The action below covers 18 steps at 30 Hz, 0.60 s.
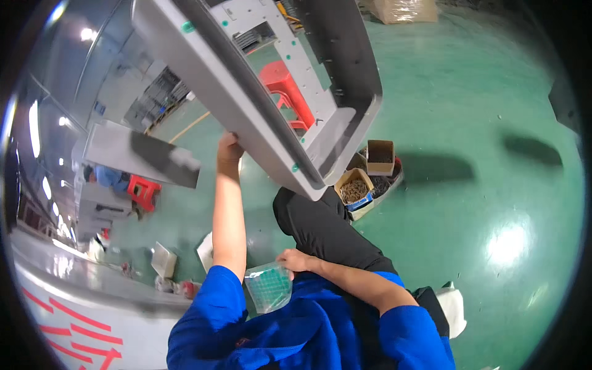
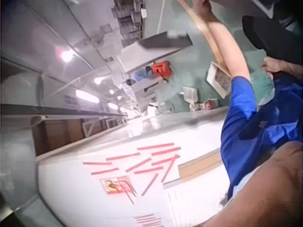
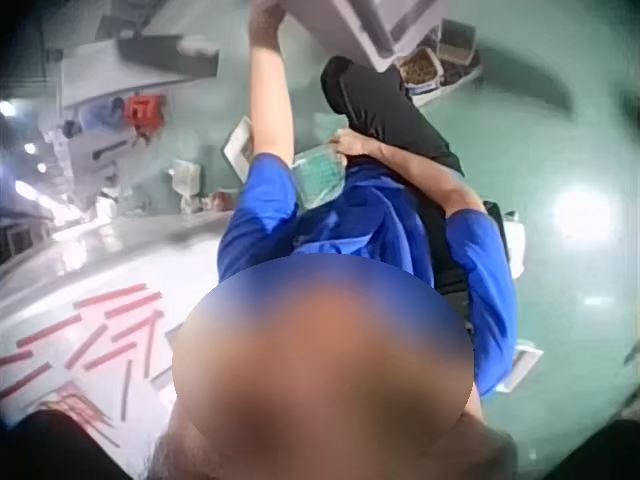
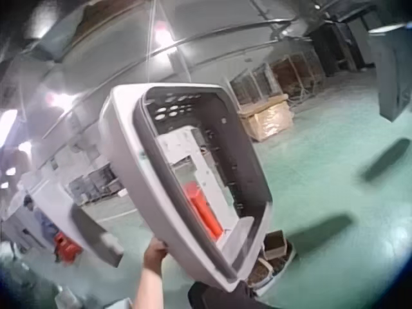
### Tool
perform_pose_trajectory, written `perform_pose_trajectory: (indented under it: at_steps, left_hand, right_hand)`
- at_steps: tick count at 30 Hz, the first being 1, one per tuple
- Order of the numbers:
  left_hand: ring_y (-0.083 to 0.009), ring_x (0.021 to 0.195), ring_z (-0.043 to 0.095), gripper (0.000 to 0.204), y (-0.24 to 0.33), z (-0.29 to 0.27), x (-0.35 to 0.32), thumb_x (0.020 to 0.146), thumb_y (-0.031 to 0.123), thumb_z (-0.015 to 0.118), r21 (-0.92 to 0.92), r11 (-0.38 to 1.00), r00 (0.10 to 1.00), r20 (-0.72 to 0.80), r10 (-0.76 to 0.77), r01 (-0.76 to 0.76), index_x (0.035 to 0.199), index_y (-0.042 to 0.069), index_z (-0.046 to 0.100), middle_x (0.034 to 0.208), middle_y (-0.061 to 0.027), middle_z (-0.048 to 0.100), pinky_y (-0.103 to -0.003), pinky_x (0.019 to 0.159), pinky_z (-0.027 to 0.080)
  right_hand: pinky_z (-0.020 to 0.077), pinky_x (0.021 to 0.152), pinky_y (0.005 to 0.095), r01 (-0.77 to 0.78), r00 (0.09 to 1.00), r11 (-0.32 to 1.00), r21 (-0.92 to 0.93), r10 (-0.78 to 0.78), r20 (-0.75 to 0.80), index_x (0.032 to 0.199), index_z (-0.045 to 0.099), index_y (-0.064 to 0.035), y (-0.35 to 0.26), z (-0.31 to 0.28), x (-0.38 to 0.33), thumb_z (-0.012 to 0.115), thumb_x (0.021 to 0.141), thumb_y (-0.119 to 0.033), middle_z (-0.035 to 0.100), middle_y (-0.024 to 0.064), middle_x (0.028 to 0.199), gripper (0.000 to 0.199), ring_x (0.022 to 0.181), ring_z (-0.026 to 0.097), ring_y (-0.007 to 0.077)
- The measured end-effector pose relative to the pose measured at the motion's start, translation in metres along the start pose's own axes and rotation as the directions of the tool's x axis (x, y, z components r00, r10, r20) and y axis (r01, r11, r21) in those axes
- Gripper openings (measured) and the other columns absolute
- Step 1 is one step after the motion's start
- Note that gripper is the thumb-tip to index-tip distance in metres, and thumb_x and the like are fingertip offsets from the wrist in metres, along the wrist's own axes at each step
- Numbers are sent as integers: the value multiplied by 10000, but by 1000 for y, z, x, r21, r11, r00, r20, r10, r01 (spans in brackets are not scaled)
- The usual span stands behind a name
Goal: Manually applying small green adhesive dot labels to pre-drilled holes on a metal enclosure.
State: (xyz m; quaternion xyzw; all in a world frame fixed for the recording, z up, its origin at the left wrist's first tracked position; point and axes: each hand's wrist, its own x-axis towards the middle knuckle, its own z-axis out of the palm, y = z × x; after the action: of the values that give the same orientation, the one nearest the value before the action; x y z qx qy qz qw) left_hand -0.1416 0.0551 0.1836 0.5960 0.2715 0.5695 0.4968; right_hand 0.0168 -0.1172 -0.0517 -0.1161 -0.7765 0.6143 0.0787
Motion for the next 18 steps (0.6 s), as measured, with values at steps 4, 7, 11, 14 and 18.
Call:
perform_pose_trajectory:
  at_steps: [4, 7, 11, 14, 18]
  left_hand:
    - [-121, 820, 586, 449, 27, 66, 2, 656, 183, 723, 214, 975, 994, -97, -46, 66, 1046, -15, 622, 893, -35, 628, -240, 680, 463]
    - [-149, 874, 588, 512, 11, 87, 13, 602, 232, 833, 372, 925, 997, -24, -70, 74, 1024, 8, 648, 902, -33, 641, -283, 806, 445]
    - [-140, 762, 584, 497, -15, 153, 28, 576, 308, 864, 268, 948, 985, 76, 155, -170, 907, 17, 634, 796, -39, 627, -279, 734, 453]
    - [-185, 767, 612, 514, -33, 204, 42, 554, 309, 860, 282, 947, 986, 115, 123, -151, 886, -4, 623, 797, -84, 649, -315, 700, 472]
    - [-335, 868, 622, 533, -42, 244, 43, 536, 325, 841, 422, 907, 1000, 12, -16, 10, 885, -6, 612, 862, -170, 653, -399, 746, 477]
  right_hand:
    - [509, 712, 327, -129, 991, 988, 81, 126, 36, 1050, 650, -2, -7, 3, 2, 544, 877, -152, 683, 127, 807, 253, 720, 669, 215]
    - [526, 575, 309, -26, 1000, 996, 87, 28, -15, 1022, 641, 20, -12, 6, 1, 502, 883, -114, 666, 142, 714, 238, 564, 651, 183]
    - [516, 528, 296, 9, 999, 964, 266, 5, -52, 1103, 580, 30, 22, 12, 8, 517, 912, -126, 652, 89, 750, 254, 562, 618, 150]
    - [473, 861, 366, 203, 979, 915, 348, -183, -91, 1185, 550, -47, 66, 10, 1, 676, 839, -122, 594, 104, 1126, 376, 1033, 564, 205]
    - [465, 780, 341, -74, 997, 993, 90, 74, 3, 1087, 631, -46, 22, 0, -5, 615, 838, -160, 638, 97, 922, 274, 913, 591, 196]
